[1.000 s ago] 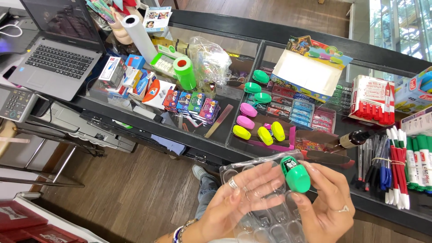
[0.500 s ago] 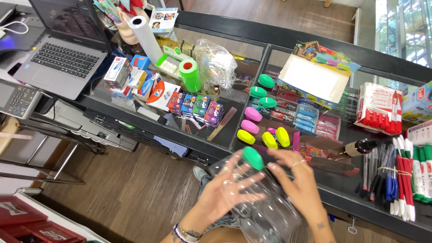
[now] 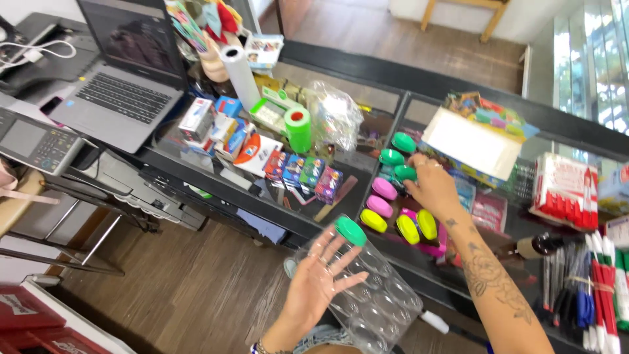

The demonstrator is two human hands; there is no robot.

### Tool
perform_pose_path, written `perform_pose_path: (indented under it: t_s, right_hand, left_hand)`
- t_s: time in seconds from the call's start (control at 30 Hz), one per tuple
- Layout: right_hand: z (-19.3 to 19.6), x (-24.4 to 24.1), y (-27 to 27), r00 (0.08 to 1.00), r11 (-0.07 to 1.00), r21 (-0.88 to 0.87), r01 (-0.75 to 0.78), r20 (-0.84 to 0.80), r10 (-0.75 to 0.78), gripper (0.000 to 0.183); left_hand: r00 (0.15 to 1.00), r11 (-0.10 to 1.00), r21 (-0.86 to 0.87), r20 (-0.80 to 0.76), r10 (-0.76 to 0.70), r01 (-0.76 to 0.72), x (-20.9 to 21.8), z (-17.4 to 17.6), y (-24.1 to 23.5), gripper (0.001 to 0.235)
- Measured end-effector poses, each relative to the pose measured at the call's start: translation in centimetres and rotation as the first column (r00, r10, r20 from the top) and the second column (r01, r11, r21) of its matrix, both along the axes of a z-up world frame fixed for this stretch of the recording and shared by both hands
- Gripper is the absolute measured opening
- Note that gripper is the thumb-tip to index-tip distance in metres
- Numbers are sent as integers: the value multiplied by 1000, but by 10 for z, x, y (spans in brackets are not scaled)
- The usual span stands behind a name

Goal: Organizing small colorful egg-shaped erasers into a plastic tray on a shop counter.

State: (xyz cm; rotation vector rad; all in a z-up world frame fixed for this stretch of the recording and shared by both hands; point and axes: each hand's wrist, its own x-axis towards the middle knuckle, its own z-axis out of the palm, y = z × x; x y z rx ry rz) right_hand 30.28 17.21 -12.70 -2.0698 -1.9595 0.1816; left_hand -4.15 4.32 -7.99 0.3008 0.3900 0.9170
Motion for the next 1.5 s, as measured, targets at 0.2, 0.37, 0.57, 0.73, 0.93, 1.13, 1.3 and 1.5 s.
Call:
perform_pose_path:
  t_s: [0.2,0.37,0.57,0.73,0.93,1.13,1.3,1.5]
  right_hand:
    - [-5,2,0,1000,997,-73,-11,3,11,36]
    - [58,-29,-43,907,988,65,139,-408,-101,67]
    - [81,-79,-140,637,952,283,115,-756,148,48]
    - [81,-120,-170,839,900,431,61,-510,187,44]
    - [63,-139,-173,930,806,590,-55,-264,256,39]
    - [53,-147,-183,956,770,638,-23,-210,203,45]
    - [49,-148,-188,961,776,630,23,-227,156,47]
    - [47,-155,-190,961,771,631,82,-256,108,38]
  left_hand:
    - [984,990,93,-132,120,-109,2,-8,3,65]
    - [950,973,152,-234,205,-173,8,5,6,68]
    - [926,932,301,-251,281,-201,28,16,5,67]
    - [939,910,371,-209,275,-184,47,3,-4,69]
    - [924,834,543,-259,281,-101,53,11,-20,78]
    - [879,726,687,-341,333,-8,48,20,-32,77]
    - [868,717,696,-379,320,39,44,19,-36,75]
    - [867,734,678,-387,315,36,45,16,-38,79]
